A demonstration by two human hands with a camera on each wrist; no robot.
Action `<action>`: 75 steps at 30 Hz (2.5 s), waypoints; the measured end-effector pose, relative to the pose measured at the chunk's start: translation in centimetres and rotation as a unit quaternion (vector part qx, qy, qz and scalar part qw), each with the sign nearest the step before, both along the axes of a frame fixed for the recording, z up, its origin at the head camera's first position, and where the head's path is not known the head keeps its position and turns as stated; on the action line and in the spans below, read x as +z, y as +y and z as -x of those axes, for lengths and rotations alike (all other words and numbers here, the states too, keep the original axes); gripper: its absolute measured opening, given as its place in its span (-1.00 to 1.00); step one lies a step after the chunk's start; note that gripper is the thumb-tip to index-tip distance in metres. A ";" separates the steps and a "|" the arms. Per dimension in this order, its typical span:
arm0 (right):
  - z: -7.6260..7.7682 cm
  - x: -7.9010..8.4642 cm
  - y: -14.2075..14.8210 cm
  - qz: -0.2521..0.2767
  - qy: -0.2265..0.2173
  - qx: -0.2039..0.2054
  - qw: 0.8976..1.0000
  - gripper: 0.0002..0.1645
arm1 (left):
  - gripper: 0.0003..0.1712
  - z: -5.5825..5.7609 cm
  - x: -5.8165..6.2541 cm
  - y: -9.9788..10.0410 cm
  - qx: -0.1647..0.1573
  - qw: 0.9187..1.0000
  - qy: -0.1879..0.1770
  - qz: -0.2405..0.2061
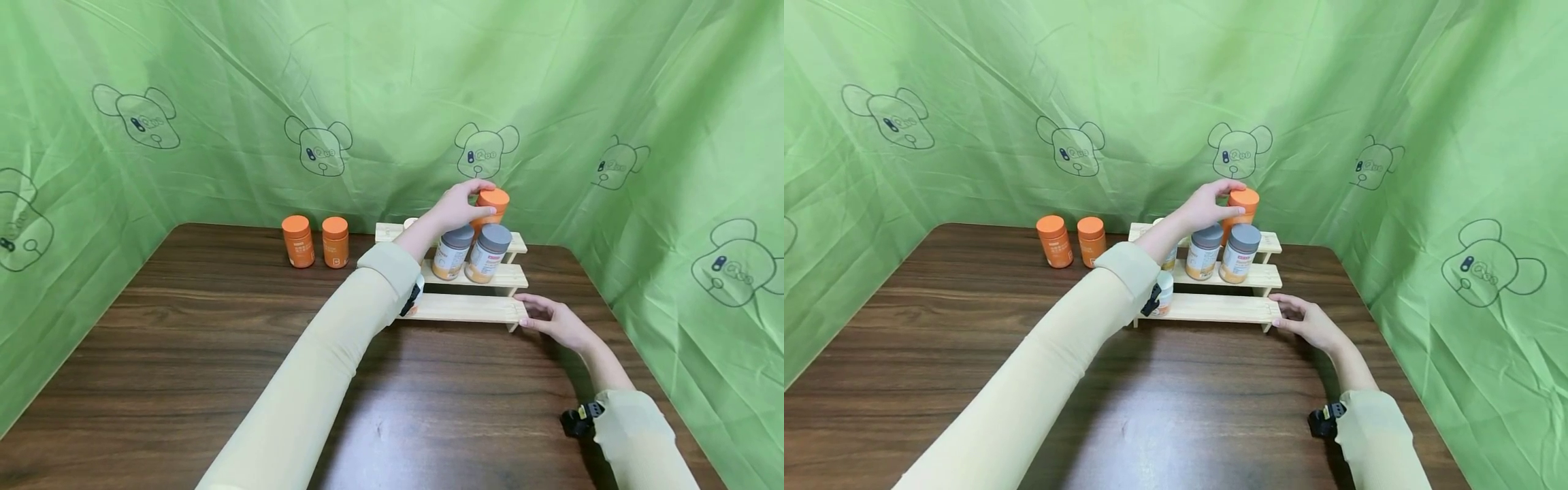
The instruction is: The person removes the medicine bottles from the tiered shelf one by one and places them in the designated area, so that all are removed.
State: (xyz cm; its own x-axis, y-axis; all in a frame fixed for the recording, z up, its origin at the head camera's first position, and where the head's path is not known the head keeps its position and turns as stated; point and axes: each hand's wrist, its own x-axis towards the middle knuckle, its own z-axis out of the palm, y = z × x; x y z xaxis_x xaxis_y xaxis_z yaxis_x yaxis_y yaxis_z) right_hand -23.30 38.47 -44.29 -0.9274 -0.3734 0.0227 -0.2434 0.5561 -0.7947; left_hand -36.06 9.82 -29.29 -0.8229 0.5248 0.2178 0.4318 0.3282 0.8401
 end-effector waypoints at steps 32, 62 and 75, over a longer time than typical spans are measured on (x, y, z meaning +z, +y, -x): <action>0.1 -1.1 -0.1 0.001 0.004 -0.010 1.000 -0.34 | -0.47 -0.3 -0.1 -0.4 0.052 0.997 0.035 -0.042; 0.4 -1.4 -0.1 -0.001 0.013 -0.004 1.000 -0.35 | -0.45 -2.6 3.7 -3.4 0.064 0.990 0.052 -0.112; 0.4 -1.4 0.0 0.004 0.015 -0.003 1.000 -0.36 | -0.46 -3.7 5.4 -5.1 0.075 0.987 0.051 -0.135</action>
